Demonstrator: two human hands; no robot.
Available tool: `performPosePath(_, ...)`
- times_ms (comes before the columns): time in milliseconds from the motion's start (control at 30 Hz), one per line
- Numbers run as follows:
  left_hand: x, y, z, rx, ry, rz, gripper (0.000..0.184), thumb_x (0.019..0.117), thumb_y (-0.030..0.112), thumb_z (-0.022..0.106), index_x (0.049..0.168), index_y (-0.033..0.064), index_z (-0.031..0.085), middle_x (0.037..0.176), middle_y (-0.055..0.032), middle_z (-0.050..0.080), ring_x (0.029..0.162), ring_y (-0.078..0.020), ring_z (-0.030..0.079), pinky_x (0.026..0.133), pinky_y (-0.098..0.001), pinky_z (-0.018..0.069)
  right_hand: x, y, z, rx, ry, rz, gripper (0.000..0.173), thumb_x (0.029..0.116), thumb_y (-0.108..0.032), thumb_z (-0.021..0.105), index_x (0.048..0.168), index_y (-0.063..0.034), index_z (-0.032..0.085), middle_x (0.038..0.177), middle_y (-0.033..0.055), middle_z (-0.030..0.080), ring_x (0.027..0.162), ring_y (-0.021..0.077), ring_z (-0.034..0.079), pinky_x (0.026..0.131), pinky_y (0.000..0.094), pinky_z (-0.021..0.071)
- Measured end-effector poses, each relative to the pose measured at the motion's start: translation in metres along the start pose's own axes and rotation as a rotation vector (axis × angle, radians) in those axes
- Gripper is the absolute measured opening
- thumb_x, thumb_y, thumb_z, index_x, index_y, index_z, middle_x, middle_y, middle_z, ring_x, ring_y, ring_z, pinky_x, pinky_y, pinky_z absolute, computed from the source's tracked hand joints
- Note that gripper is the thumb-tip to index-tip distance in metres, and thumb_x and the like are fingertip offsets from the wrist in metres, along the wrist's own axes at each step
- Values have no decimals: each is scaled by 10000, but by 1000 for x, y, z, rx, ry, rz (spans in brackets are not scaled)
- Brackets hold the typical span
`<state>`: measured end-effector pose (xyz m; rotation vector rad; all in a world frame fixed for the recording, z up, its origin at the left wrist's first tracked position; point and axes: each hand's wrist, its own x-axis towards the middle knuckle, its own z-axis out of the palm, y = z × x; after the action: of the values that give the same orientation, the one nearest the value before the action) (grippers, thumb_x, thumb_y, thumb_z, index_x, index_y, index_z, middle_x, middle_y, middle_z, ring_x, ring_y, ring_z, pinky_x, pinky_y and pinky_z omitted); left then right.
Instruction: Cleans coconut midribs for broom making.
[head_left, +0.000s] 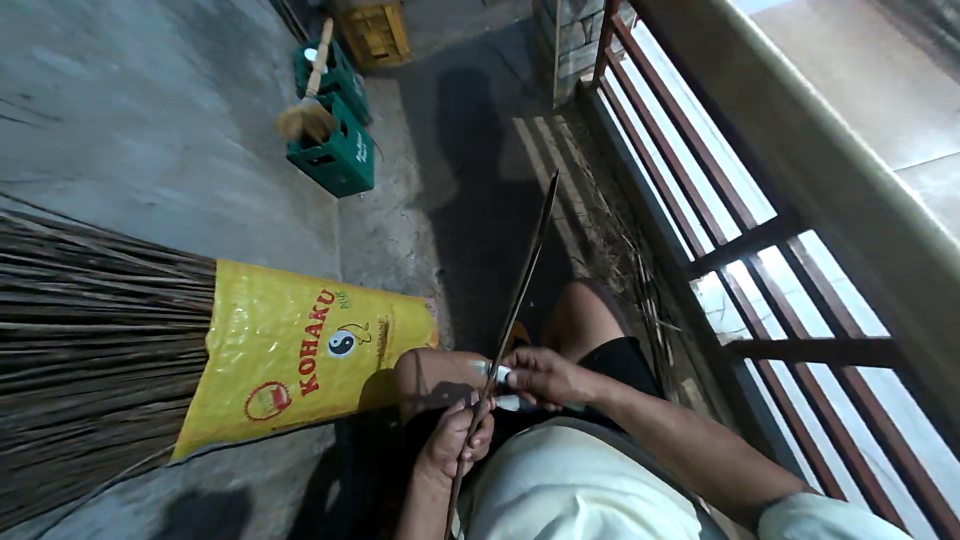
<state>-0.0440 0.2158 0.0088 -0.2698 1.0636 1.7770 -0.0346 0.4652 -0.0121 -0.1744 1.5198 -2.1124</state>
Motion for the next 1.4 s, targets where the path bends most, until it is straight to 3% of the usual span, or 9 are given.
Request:
performPosePath(167,-10,-8,-7,53,22,-31,145,1022,198,442,1040,137,573,565,69,500,392,19,444,371,-121,388,1,-19,-38,30,160,-69,232,1059,-218,527,1204,-50,593,690,-34,589,492,40,514,434,193,431)
performPosePath(300,-7,-10,-10,184,116,18,205,990,137,376,1111,97,536,593,53,512,409,7,458,377,-125,388,3,-15,-32,-9,193,-55,233,1076,-217,501,1209,-45,585,691,-47,565,507,31,506,455,182,428)
performPosePath(433,-5,-4,-7,309,168,82,342,988,120,362,1276,25,521,756,-28,655,557,-77,613,495,-199,521,10,-7,-23,41,227,-82,201,1076,-194,484,1181,-47,573,678,-44,558,501,40,498,454,194,424)
performPosePath(600,7,7,15,419,282,275,341,1069,231,364,1262,22,552,779,-15,651,571,-61,599,520,-185,521,18,2,0,-63,276,-111,258,1080,-197,489,1222,-3,583,765,-28,591,562,28,520,524,205,465)
performPosePath(733,15,4,30,631,354,381,320,1064,226,403,1259,28,561,669,86,490,496,11,411,448,-143,359,16,6,11,-77,182,-77,273,1083,-205,478,1224,6,577,754,-19,586,566,37,527,527,210,469)
performPosePath(800,16,-4,26,688,372,404,301,1049,213,435,1231,25,582,650,98,452,495,11,386,459,-155,351,13,2,6,-48,124,-36,226,1083,-206,480,1157,-22,588,708,-32,570,531,34,503,490,202,432)
performPosePath(1033,-13,-16,12,660,323,265,245,1020,238,496,1160,71,608,640,107,467,498,11,420,473,-155,385,3,-22,-64,71,420,-17,182,1073,-166,481,1057,-35,606,669,-30,580,477,26,483,436,180,410)
performPosePath(1233,-23,-11,4,586,273,222,229,1018,246,489,1142,96,609,604,124,444,458,31,388,431,-130,352,-1,-10,-41,45,217,37,179,1079,-227,473,1065,-81,577,661,-46,570,477,27,486,426,186,403)
performPosePath(1400,-35,-15,3,551,263,202,207,1016,261,516,1122,115,619,597,129,466,459,39,407,434,-123,360,-4,-24,-74,11,544,0,195,1077,-179,500,1087,-24,618,674,-29,580,495,29,496,455,186,424)
